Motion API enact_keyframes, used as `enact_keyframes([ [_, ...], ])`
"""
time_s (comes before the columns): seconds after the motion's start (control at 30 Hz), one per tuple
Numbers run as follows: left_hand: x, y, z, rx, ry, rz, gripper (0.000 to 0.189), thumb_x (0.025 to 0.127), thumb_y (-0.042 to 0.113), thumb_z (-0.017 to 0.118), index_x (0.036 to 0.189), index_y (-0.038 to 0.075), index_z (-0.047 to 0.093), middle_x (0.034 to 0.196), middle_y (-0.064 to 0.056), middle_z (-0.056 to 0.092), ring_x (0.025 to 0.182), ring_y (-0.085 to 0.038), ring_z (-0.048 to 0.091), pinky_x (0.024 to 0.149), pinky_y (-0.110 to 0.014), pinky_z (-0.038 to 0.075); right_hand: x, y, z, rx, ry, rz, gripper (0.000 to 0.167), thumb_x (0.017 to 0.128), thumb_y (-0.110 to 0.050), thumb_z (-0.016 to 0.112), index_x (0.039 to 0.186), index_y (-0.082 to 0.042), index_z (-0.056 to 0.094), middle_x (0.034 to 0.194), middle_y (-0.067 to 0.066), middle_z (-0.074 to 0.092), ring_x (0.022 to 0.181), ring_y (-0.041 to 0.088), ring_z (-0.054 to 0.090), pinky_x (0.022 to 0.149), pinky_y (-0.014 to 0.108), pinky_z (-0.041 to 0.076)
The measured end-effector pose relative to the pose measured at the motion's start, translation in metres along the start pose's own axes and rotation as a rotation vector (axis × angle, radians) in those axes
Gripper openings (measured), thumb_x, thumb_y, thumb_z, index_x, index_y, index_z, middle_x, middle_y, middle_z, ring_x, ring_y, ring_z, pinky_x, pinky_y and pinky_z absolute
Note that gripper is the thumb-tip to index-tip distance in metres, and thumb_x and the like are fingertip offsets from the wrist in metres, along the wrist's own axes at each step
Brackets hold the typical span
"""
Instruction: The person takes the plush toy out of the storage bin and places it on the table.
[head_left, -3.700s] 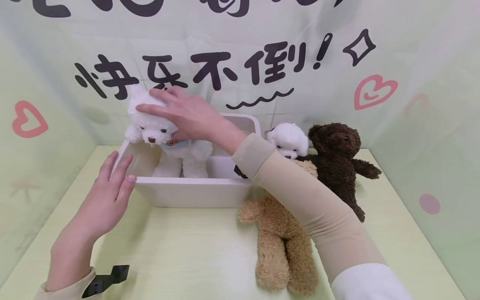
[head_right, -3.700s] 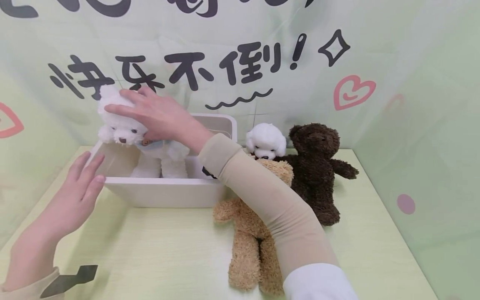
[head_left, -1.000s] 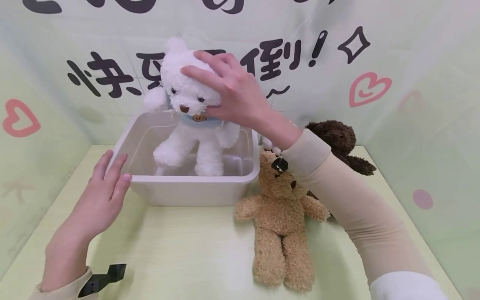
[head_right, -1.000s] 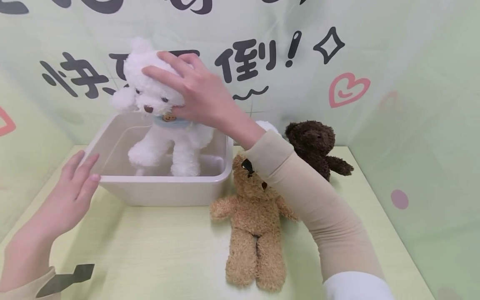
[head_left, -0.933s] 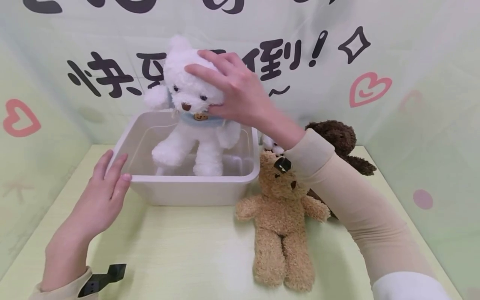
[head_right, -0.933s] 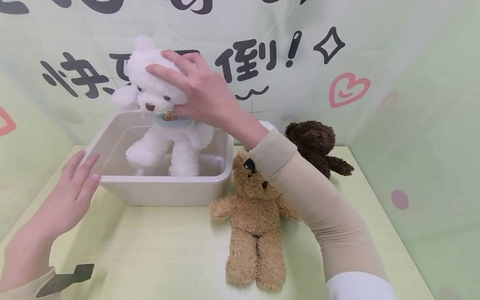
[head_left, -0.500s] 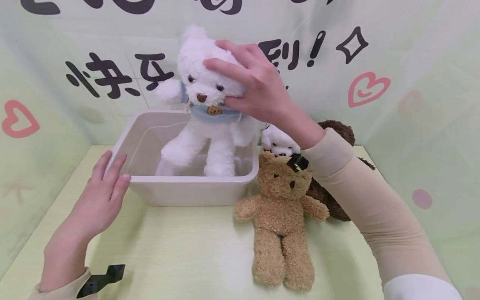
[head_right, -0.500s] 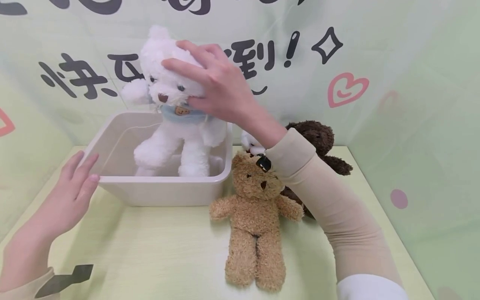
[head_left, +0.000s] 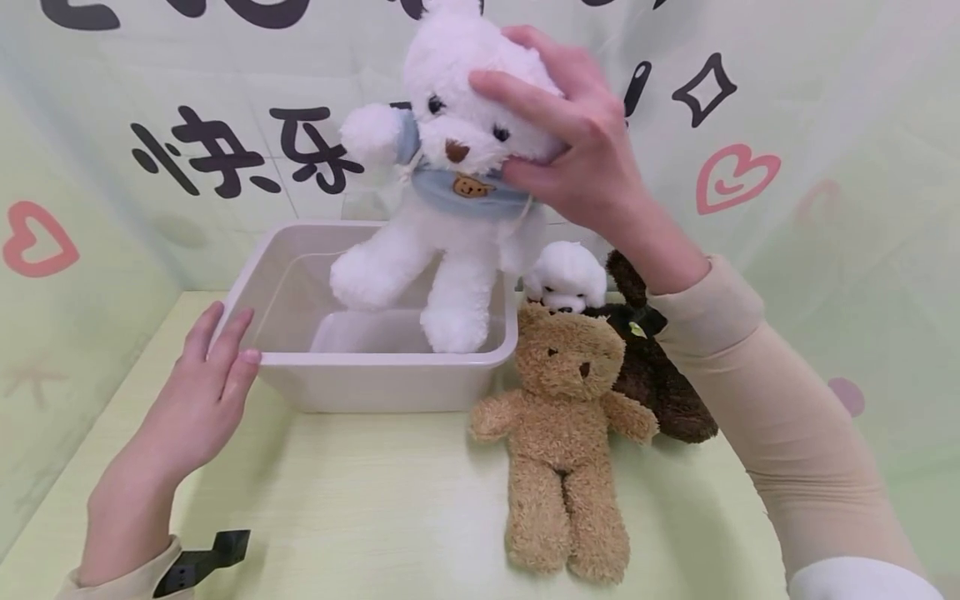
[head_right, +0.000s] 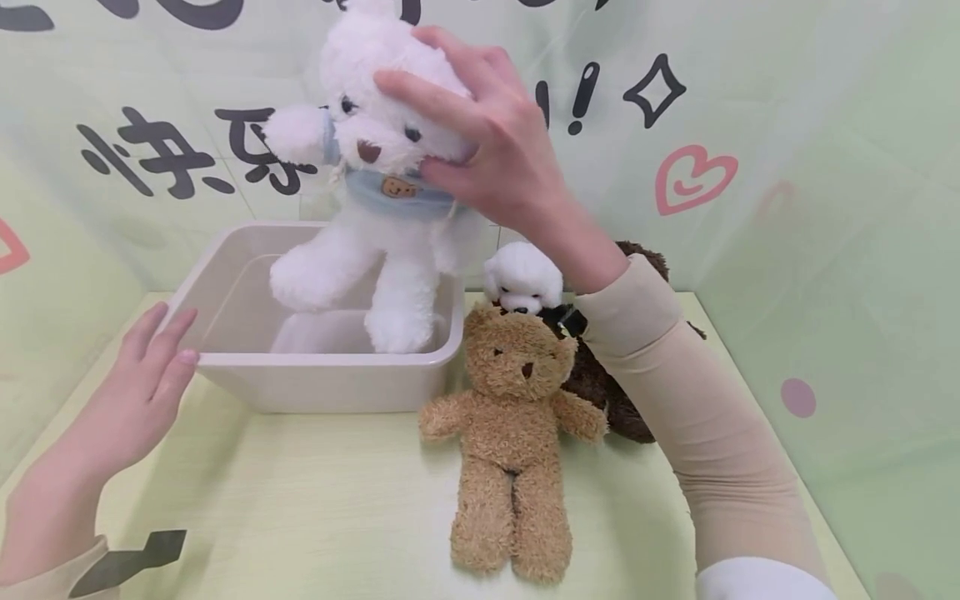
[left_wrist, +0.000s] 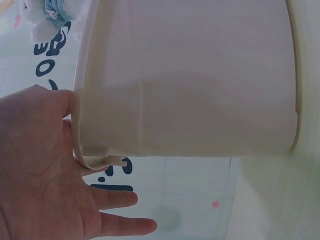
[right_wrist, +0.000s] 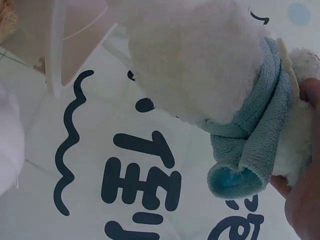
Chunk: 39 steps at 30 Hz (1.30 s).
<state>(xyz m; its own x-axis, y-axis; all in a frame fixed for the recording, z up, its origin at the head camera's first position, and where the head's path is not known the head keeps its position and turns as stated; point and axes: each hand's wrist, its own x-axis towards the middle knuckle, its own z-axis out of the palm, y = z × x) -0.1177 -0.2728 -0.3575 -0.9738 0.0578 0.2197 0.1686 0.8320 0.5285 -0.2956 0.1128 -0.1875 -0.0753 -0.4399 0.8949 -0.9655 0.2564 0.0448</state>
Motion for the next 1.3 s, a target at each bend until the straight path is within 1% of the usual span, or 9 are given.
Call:
enact_keyframes([
  [0.13, 0.000, 0.001, 0.000, -0.002, -0.001, -0.003, 0.057, 0.113, 0.025, 0.033, 0.163, 0.001, 0.018, 0.167, -0.027, -0.003, 0.134, -0.070, 0.023, 0.100, -0.084, 0.021, -0.001, -0.001, -0.011, 0.012, 0.050, 0.030, 0.046, 0.073, -0.008, 0.080, 0.118, -0.002, 0.073, 0.138, 0.024, 0.059, 0.124, 0.025, 0.053, 0.100, 0.036, 0.045],
  [0.3, 0.000, 0.001, 0.000, -0.006, -0.001, -0.005, 0.057, 0.113, 0.024, 0.033, 0.162, 0.000, 0.018, 0.167, -0.027, -0.003, 0.133, -0.070, 0.024, 0.100, -0.084, 0.021, -0.002, -0.002, -0.025, 0.039, 0.121, 0.060, 0.043, 0.071, -0.008, 0.077, 0.114, -0.003, 0.075, 0.136, 0.023, 0.061, 0.123, 0.021, 0.056, 0.099, 0.033, 0.049],
  [0.47, -0.001, 0.001, 0.001, -0.008, -0.002, 0.000, 0.057, 0.113, 0.024, 0.034, 0.162, 0.001, 0.018, 0.167, -0.026, -0.002, 0.132, -0.070, 0.025, 0.100, -0.083, 0.022, -0.004, -0.002, -0.037, 0.063, 0.196, 0.153, 0.043, 0.068, -0.011, 0.075, 0.110, -0.005, 0.077, 0.129, 0.015, 0.066, 0.113, 0.016, 0.061, 0.093, 0.030, 0.050],
  [0.63, 0.000, -0.001, 0.000, -0.006, -0.006, -0.003, 0.057, 0.113, 0.025, 0.034, 0.163, 0.003, 0.017, 0.168, -0.024, -0.004, 0.133, -0.070, 0.024, 0.099, -0.084, 0.022, -0.005, -0.001, -0.052, 0.039, 0.253, 0.265, 0.047, 0.063, -0.015, 0.075, 0.108, -0.001, 0.077, 0.120, 0.005, 0.067, 0.104, 0.013, 0.061, 0.092, 0.027, 0.049],
  [0.77, 0.000, -0.002, -0.001, -0.004, -0.005, -0.005, 0.057, 0.113, 0.026, 0.034, 0.163, 0.003, 0.017, 0.169, -0.023, -0.004, 0.133, -0.069, 0.024, 0.099, -0.084, 0.022, -0.003, 0.001, -0.060, 0.030, 0.261, 0.277, 0.048, 0.065, -0.018, 0.079, 0.108, 0.001, 0.075, 0.120, 0.002, 0.067, 0.102, 0.014, 0.061, 0.093, 0.026, 0.049],
  [0.87, 0.000, -0.002, 0.000, -0.012, -0.007, -0.004, 0.057, 0.113, 0.026, 0.034, 0.164, 0.004, 0.017, 0.169, -0.022, -0.004, 0.133, -0.069, 0.025, 0.098, -0.084, 0.023, -0.003, 0.002, -0.064, 0.039, 0.265, 0.266, 0.048, 0.066, -0.019, 0.080, 0.108, 0.002, 0.075, 0.121, 0.002, 0.068, 0.102, 0.016, 0.061, 0.093, 0.026, 0.049],
  [0.93, 0.000, -0.002, 0.000, -0.016, -0.008, -0.006, 0.057, 0.113, 0.026, 0.034, 0.164, 0.004, 0.017, 0.169, -0.022, -0.005, 0.133, -0.069, 0.025, 0.098, -0.084, 0.023, -0.003, 0.002, -0.067, 0.048, 0.277, 0.284, 0.047, 0.065, -0.018, 0.081, 0.107, 0.004, 0.075, 0.119, 0.004, 0.069, 0.102, 0.016, 0.061, 0.092, 0.026, 0.048],
  [1.1, 0.000, -0.002, 0.001, -0.019, -0.007, -0.009, 0.057, 0.113, 0.025, 0.034, 0.164, 0.005, 0.016, 0.169, -0.021, -0.005, 0.133, -0.069, 0.025, 0.098, -0.084, 0.022, -0.008, 0.000, -0.081, 0.080, 0.295, 0.341, 0.047, 0.063, -0.008, 0.083, 0.106, 0.007, 0.073, 0.116, 0.006, 0.069, 0.102, 0.019, 0.060, 0.090, 0.023, 0.047],
  [1.3, 0.000, -0.003, 0.003, -0.025, 0.004, 0.000, 0.057, 0.113, 0.024, 0.033, 0.164, 0.004, 0.017, 0.169, -0.022, -0.004, 0.132, -0.070, 0.025, 0.101, -0.083, 0.021, -0.019, 0.002, -0.096, 0.063, 0.275, 0.376, 0.047, 0.062, -0.001, 0.081, 0.107, 0.006, 0.072, 0.112, 0.006, 0.069, 0.098, 0.020, 0.059, 0.083, 0.020, 0.046],
])
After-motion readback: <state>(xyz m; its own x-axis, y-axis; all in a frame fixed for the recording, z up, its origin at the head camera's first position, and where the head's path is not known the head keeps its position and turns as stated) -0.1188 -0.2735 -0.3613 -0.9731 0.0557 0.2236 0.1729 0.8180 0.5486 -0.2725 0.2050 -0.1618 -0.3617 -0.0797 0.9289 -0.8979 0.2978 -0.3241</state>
